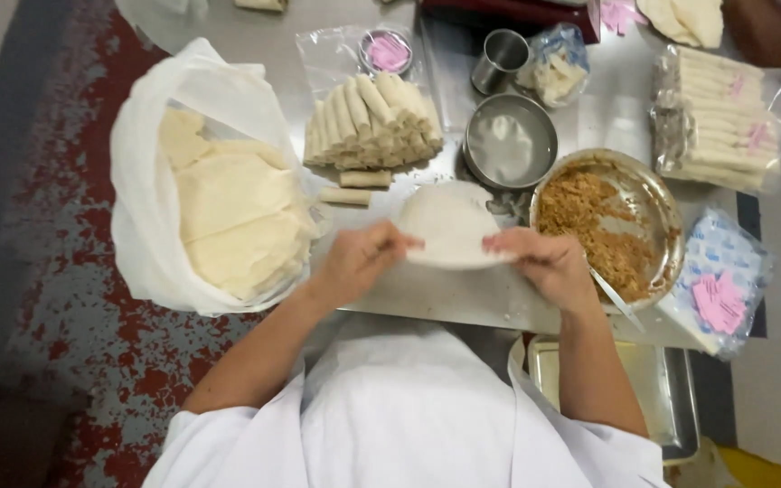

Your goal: Rolling thin dough wrappers with filling to create spring rolls on a production line.

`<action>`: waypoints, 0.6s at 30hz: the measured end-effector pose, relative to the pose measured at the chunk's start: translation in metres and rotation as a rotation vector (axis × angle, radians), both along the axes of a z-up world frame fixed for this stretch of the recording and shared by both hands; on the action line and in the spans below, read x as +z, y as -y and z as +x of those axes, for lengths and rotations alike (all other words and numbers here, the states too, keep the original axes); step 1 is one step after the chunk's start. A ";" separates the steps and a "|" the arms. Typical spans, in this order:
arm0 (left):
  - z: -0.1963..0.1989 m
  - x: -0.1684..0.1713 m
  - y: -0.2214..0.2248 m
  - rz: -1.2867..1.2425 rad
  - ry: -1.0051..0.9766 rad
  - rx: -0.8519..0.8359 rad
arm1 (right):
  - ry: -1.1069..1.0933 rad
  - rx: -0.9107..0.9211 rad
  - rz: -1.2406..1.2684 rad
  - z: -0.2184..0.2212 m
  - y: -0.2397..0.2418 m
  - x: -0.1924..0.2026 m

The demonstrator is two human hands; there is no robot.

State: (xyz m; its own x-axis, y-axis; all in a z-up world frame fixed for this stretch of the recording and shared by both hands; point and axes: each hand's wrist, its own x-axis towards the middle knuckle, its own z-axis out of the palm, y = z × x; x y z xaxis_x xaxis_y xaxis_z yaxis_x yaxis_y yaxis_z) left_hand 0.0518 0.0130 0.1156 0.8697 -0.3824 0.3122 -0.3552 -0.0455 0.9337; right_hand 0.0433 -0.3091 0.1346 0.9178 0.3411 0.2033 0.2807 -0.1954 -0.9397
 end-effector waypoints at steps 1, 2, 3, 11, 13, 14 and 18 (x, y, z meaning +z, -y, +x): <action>-0.007 -0.016 0.000 -0.002 -0.008 -0.003 | -0.008 -0.003 -0.002 -0.003 0.005 -0.004; -0.014 -0.032 0.000 0.068 0.074 -0.092 | 0.008 0.123 -0.135 -0.006 0.011 -0.009; -0.021 -0.048 0.000 0.140 0.159 -0.180 | 0.026 0.250 -0.264 -0.009 0.016 -0.013; -0.037 -0.077 0.002 0.665 0.565 -0.149 | 0.487 -0.276 -0.895 0.097 0.003 -0.072; -0.038 -0.082 0.006 0.819 0.528 -0.193 | 0.539 -0.411 -1.114 0.127 0.000 -0.094; -0.037 -0.090 0.007 0.812 0.546 -0.165 | 0.329 -0.385 -1.132 0.133 -0.005 -0.091; -0.035 -0.116 0.013 0.665 0.584 -0.012 | 0.319 -0.410 -1.085 0.126 0.002 -0.099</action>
State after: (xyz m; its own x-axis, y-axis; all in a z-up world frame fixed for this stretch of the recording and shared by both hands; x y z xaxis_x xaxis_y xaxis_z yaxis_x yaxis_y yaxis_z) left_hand 0.0166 -0.0001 -0.0006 0.6356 -0.6511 0.4148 -0.7710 -0.5076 0.3846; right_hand 0.1691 -0.3114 0.0352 0.9586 0.1696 0.2286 0.2028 -0.9705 -0.1304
